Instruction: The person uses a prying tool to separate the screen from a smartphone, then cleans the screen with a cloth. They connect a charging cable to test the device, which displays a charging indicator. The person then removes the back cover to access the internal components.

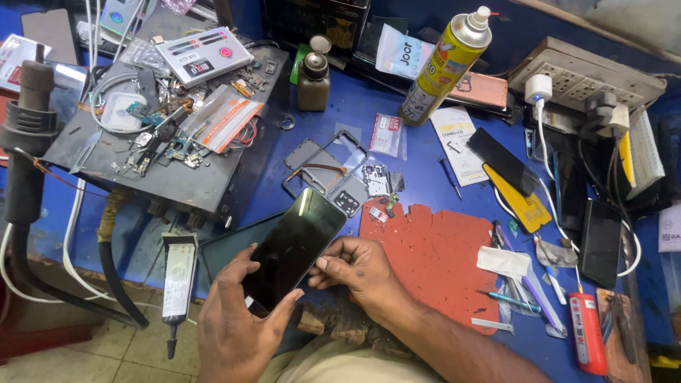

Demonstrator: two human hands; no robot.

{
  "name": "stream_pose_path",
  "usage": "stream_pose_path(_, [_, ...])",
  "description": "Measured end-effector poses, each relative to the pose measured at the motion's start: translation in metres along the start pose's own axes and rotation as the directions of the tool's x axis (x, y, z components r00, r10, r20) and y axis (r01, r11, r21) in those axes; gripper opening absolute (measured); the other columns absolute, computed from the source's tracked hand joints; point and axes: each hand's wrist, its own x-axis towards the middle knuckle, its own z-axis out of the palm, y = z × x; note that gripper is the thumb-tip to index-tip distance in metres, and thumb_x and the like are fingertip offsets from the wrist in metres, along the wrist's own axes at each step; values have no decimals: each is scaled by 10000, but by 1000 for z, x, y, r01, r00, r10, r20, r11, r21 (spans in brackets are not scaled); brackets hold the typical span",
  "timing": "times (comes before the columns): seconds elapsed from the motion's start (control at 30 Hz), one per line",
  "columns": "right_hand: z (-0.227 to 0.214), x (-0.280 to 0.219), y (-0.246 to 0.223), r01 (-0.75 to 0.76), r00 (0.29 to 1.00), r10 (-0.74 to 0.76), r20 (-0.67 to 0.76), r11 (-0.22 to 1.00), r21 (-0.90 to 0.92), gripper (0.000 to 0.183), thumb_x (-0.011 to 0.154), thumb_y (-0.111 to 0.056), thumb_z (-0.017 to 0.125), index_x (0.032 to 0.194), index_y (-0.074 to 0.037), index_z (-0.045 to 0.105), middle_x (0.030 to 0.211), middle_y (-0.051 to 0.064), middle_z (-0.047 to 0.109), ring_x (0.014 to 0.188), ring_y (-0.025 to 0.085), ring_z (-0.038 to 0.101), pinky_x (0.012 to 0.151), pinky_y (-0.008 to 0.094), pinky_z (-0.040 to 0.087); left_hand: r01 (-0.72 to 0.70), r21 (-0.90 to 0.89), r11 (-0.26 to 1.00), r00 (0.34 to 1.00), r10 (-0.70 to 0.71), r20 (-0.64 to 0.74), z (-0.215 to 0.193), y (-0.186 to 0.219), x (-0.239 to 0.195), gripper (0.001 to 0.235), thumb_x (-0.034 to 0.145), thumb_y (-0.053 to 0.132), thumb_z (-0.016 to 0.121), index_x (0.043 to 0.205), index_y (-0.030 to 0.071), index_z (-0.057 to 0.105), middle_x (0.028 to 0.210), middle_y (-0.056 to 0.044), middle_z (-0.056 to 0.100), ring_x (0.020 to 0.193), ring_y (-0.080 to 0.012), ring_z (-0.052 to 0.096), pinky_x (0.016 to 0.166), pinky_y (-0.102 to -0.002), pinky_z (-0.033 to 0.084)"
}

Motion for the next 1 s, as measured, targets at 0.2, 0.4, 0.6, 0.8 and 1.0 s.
stream_pose_path(0.2, [1, 1, 0, -3, 1000, 3, 0, 1000, 2, 151, 963, -81, 684, 1005, 63, 694, 931, 160, 759, 799, 207, 759, 719, 324, 629, -10, -13, 1000, 1000, 10, -17, 0, 0, 0, 746, 636, 249, 925, 1148, 39, 425, 1295, -234, 643, 1067, -374, 688, 857, -451, 571])
stream_pose_path(0.4, [0, 0, 1, -1, 1000, 1, -3, 1000, -27, 144, 957, -89, 684, 986, 52, 690, 922, 159, 762, 800, 207, 766, 717, 320, 632, -13, -32, 999, 1000, 12, -12, -2, 2, 0, 719, 653, 231, 919, 1147, 38, 433, 1289, -262, 632, 1099, -406, 681, 876, -453, 566])
stream_pose_path(0.6, [0, 0, -1, -1, 1000, 1, -10, 1000, -22, 144, 966, -88, 679, 986, 54, 693, 920, 156, 758, 796, 204, 758, 710, 318, 625, -24, -54, 998, 1000, 23, -16, -3, 4, 1, 704, 677, 219, 909, 1160, 37, 431, 1287, -259, 633, 1088, -397, 689, 872, -447, 570])
stream_pose_path(0.8, [2, 0, -3, 5, 1000, -5, -6, 1000, -27, 153, 968, -88, 676, 992, 63, 691, 924, 161, 758, 796, 206, 760, 709, 321, 630, -26, -60, 998, 1000, 26, 1, -3, 5, 1, 690, 699, 222, 900, 1162, 33, 425, 1289, -275, 621, 1095, -403, 686, 861, -444, 575])
stream_pose_path(1.0, [0, -2, 1, -4, 1000, 4, -12, 1000, -31, 144, 962, -80, 671, 993, 59, 691, 927, 170, 763, 797, 211, 765, 714, 326, 636, -39, -56, 998, 999, 38, -14, -4, 5, -1, 692, 697, 228, 901, 1161, 32, 426, 1285, -273, 624, 1079, -408, 687, 856, -460, 567])
